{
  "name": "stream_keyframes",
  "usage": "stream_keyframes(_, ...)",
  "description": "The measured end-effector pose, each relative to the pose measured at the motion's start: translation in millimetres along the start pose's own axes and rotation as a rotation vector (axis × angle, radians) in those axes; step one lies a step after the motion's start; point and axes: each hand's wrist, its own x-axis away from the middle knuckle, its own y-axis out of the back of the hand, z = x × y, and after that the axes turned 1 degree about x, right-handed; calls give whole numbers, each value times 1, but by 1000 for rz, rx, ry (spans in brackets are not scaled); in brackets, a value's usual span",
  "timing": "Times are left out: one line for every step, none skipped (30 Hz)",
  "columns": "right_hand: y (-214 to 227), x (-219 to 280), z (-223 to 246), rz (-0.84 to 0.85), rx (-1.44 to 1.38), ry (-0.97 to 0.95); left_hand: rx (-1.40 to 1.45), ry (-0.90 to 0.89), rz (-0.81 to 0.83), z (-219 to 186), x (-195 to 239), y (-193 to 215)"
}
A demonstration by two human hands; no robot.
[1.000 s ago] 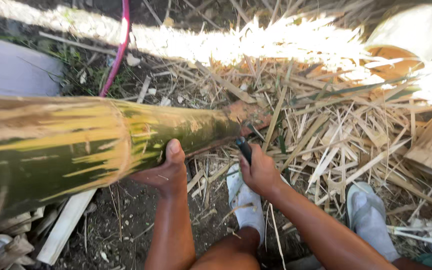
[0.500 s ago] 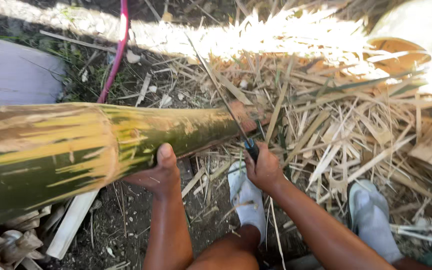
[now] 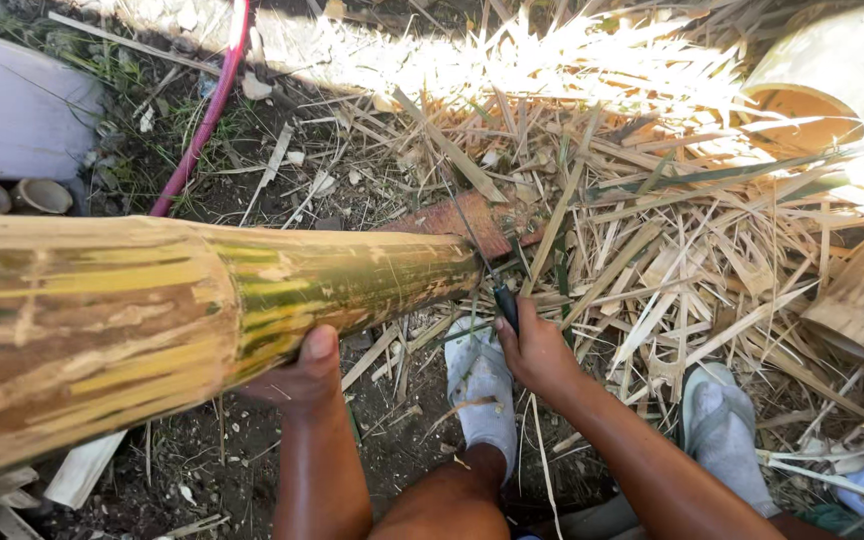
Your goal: The person uses a knife to peel the outer layer of a bamboo pole. They rotate the pole and continue scraping the surface to remove the green skin.
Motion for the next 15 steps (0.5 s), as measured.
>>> stream_keyframes(4,2,10,2,1,-9,3,20,-3,2,-4,2)
stream_keyframes(10,4,19,-14,-11,75,10,45,-8,2,-8,1)
stream_keyframes(15,7,28,-29,-23,160,163,91,55,5,-15,2)
stream_keyframes(19,18,35,-24,-33,229,352,181,121,6,-19,7)
stream_keyframes(22,26,39,-29,-47,322,500,238,123,3,-18,4)
stream_keyframes(25,30,42,-34,-64,422,642,293,109,1,-17,1)
stream_keyframes(26,34,42,-39,-82,522,762,344,85,-3,-14,-2)
stream_keyframes(25,30,41,-52,-43,545,801,358,70,-4,-15,-7)
stream_keyframes(23,26,36,-65,-3,569,843,374,55,-5,-16,-9)
stream_keyframes(19,23,29,-82,30,583,888,393,47,-5,-17,-9)
stream_keyframes(14,14,21,-45,2,347,896,392,50,-5,-18,-8)
stream_keyframes(10,0,14,-7,-23,117,912,399,50,-4,-17,-8)
stream_keyframes(6,-7,9,32,-47,-114,936,409,46,-3,-16,-6)
stream_keyframes(5,-5,6,3,22,-55,948,410,46,-4,-14,-6)
stream_keyframes(6,-2,4,-26,90,3,961,416,44,-5,-13,-5)
